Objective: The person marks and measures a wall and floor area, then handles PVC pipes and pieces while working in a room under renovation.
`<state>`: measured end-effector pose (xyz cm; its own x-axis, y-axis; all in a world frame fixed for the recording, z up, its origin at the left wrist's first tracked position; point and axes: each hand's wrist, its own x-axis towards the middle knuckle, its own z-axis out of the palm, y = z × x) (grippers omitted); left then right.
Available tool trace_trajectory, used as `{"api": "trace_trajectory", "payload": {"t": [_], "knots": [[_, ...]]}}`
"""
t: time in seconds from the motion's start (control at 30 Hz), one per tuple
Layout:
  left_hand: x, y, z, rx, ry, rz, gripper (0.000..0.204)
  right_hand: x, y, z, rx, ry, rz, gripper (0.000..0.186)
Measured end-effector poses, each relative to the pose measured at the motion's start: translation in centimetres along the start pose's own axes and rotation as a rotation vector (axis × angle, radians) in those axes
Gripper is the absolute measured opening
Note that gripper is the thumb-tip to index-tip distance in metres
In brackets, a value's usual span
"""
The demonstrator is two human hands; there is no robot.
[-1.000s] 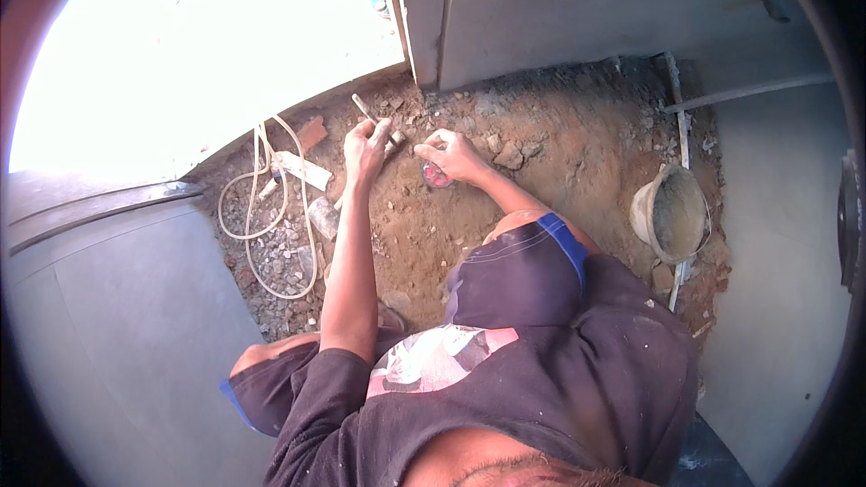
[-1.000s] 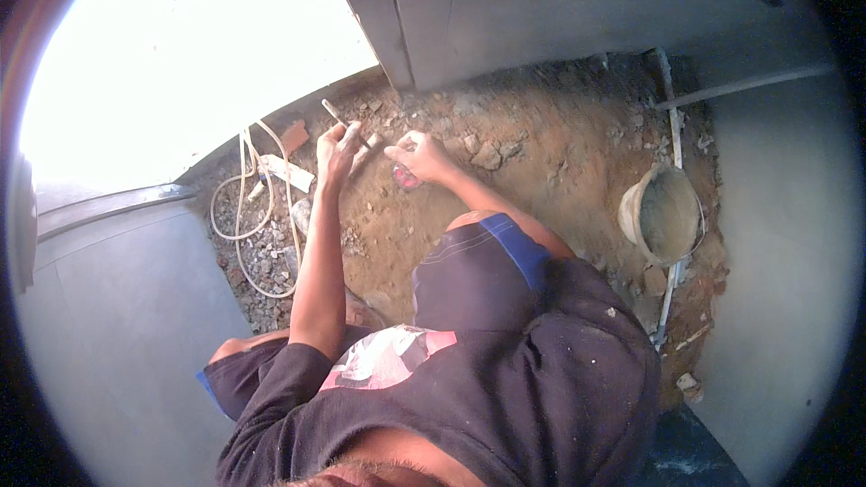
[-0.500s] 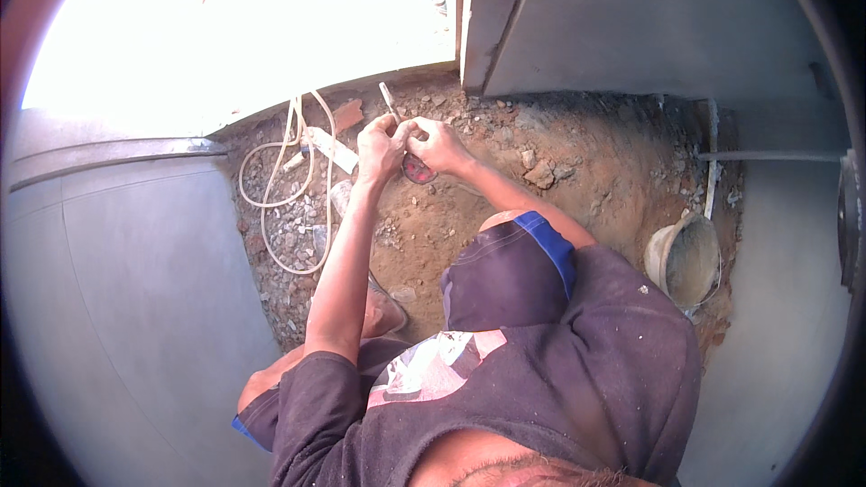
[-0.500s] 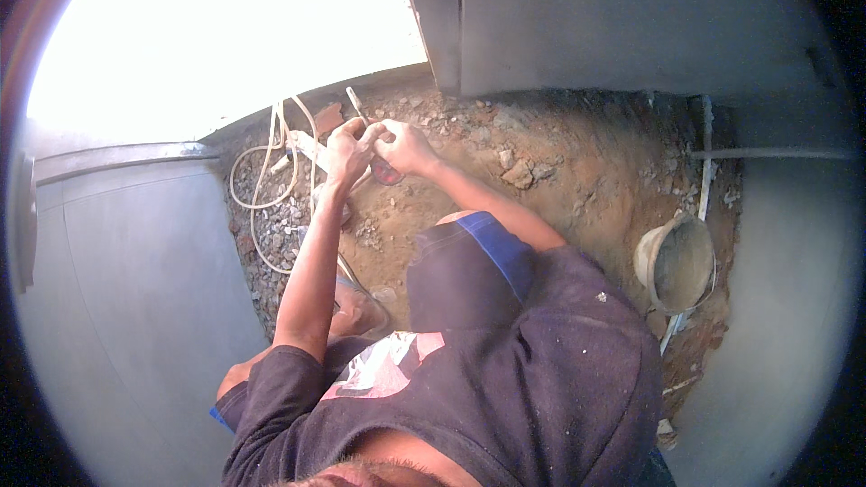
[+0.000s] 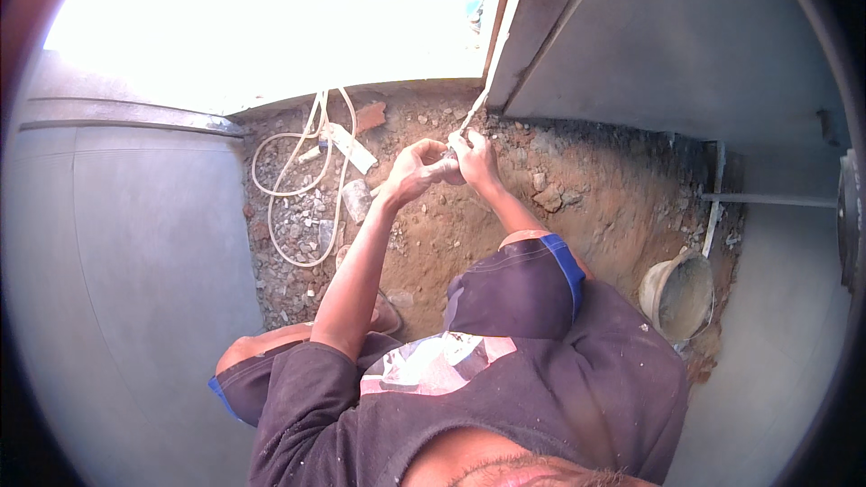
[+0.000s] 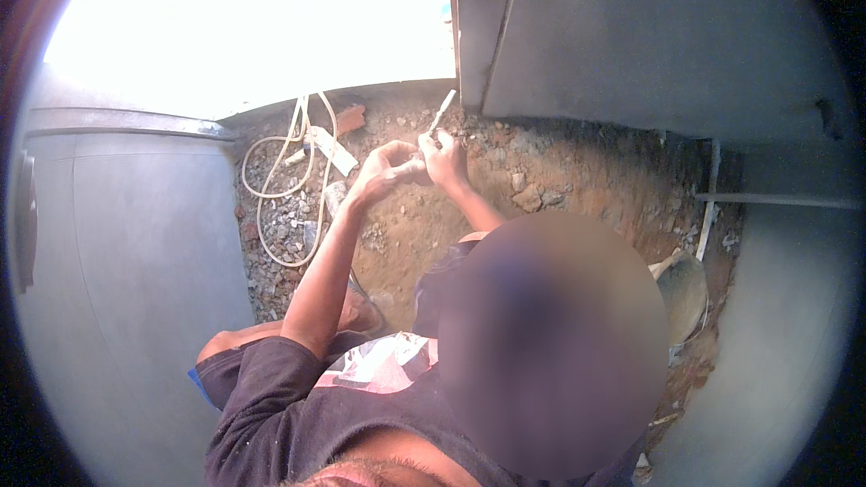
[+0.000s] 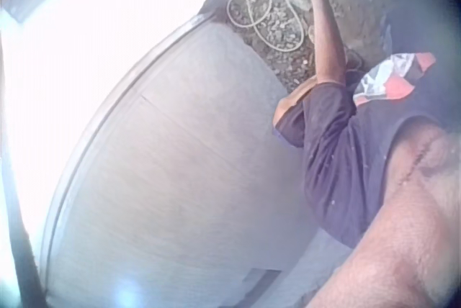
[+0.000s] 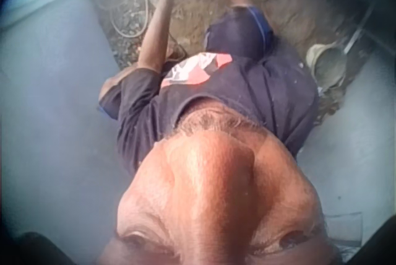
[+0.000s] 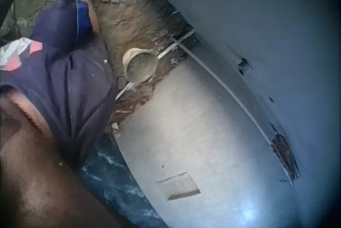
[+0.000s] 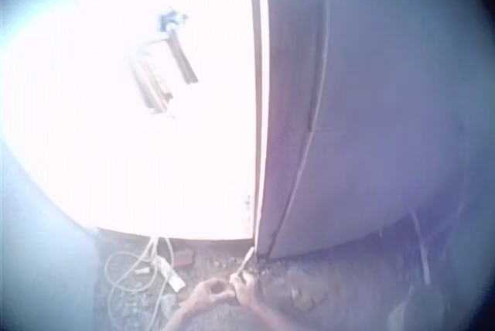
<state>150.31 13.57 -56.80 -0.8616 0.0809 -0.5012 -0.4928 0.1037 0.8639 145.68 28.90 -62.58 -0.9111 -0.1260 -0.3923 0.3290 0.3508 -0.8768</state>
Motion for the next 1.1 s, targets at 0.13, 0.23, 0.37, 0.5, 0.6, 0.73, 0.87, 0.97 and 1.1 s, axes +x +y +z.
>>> {"api": "trace_trajectory", "payload": {"t": [0.13,0.23,0.37,0.5,0.6,0.73,0.87,0.97,1.1], "knots": [[0.0,-0.9,0.2,0.018,-0.012,-0.007,0.042,-0.9,-1.0,-0.6,-0.039,-0.030,-0.026,0.033],[0.8,-1.4,-0.2,0.145,0.022,0.001,0.041,-1.1,-1.5,-1.0,-0.021,0.021,-0.017,0.035],[1.3,-1.7,-0.4,0.138,0.120,-0.011,0.038,-0.5,-1.1,-2.5,0.056,0.171,-0.105,0.028],[2.7,-1.5,-1.9,0.031,0.200,-0.052,0.035,-0.3,0.3,-5.3,0.084,0.244,-0.177,0.024],[5.6,-1.1,-4.0,0.038,0.291,0.011,0.033,-1.1,1.4,-7.2,0.008,0.188,-0.066,0.030],[12.0,0.2,-7.2,-0.116,0.300,0.054,0.037,-3.3,3.0,-8.1,0.005,0.140,0.021,0.027],[16.3,2.1,-7.7,-0.304,0.387,0.192,0.036,-5.0,4.6,-8.2,0.043,0.108,0.043,0.024],[17.7,3.6,-7.9,-0.359,0.422,0.236,0.036,-5.6,5.7,-8.0,0.044,0.097,0.033,0.022],[17.9,4.6,-8.5,-0.178,0.472,0.217,0.037,-5.6,7.0,-7.7,0.061,0.086,0.036,0.021]]}}
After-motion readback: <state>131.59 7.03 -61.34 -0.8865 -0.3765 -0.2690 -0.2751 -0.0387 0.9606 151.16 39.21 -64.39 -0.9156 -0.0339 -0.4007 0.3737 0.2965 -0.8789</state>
